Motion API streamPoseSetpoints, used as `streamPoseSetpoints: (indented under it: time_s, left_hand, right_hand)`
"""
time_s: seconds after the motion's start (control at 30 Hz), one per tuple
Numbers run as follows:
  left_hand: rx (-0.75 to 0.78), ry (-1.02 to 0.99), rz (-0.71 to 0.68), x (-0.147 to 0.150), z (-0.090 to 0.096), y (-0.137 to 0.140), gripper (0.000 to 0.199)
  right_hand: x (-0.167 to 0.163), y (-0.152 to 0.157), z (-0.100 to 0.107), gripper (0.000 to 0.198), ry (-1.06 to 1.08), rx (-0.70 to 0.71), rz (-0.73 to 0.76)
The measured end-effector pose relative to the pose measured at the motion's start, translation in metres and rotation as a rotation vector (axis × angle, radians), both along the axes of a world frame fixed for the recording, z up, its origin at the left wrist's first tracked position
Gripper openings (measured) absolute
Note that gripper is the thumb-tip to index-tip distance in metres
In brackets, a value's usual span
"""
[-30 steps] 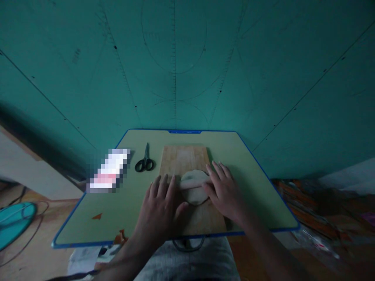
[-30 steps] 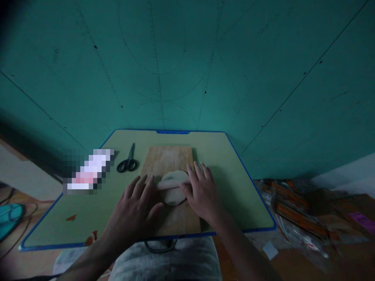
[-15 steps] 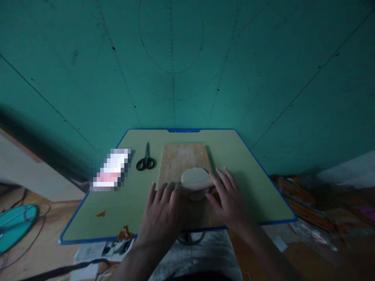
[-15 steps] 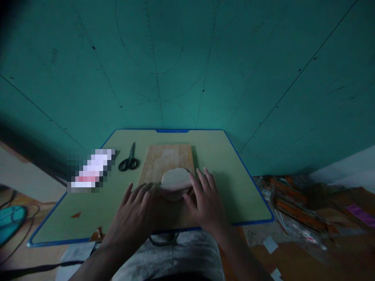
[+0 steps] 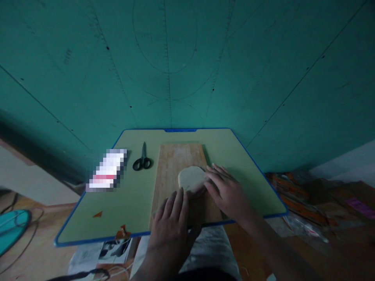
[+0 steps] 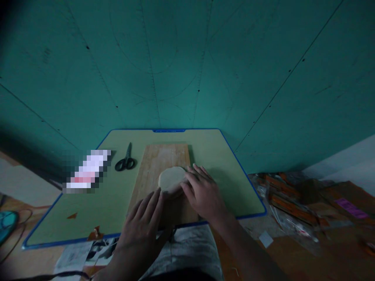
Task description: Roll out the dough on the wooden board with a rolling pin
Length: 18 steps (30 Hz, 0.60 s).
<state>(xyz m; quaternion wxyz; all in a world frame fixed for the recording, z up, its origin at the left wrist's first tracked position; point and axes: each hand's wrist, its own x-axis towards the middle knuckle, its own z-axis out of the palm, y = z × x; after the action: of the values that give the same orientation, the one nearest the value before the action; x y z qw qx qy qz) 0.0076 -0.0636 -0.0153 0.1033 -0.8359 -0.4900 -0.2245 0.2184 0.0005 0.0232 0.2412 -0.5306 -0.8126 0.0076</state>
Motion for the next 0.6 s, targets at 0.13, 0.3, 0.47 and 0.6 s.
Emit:
streamPoseSetpoints:
  time_s: [0.13,0.3,0.47,0.6]
  left_hand:
    - [-0.046,0.039,-0.059,0.005,0.010,-0.005,0.072]
    - [-0.129,-0.002,-0.161,0.014,0.020,-0.008,0.072]
    - [-0.180,-0.062,-0.208,0.009,0.027,-0.006,0.074]
    - [-0.145,-0.084,-0.184,-0.007,0.022,-0.006,0.072]
  right_hand:
    - [-0.023,0.032,0.005,0.039,-0.023,-0.056,0.033]
    - [-0.055,0.066,0.001,0.041,-0.069,-0.119,0.142]
    - [-0.079,0.085,0.004,0.040,-0.107,-0.168,0.251]
    - [-0.102,0.092,0.006,0.032,-0.115,-0.181,0.278]
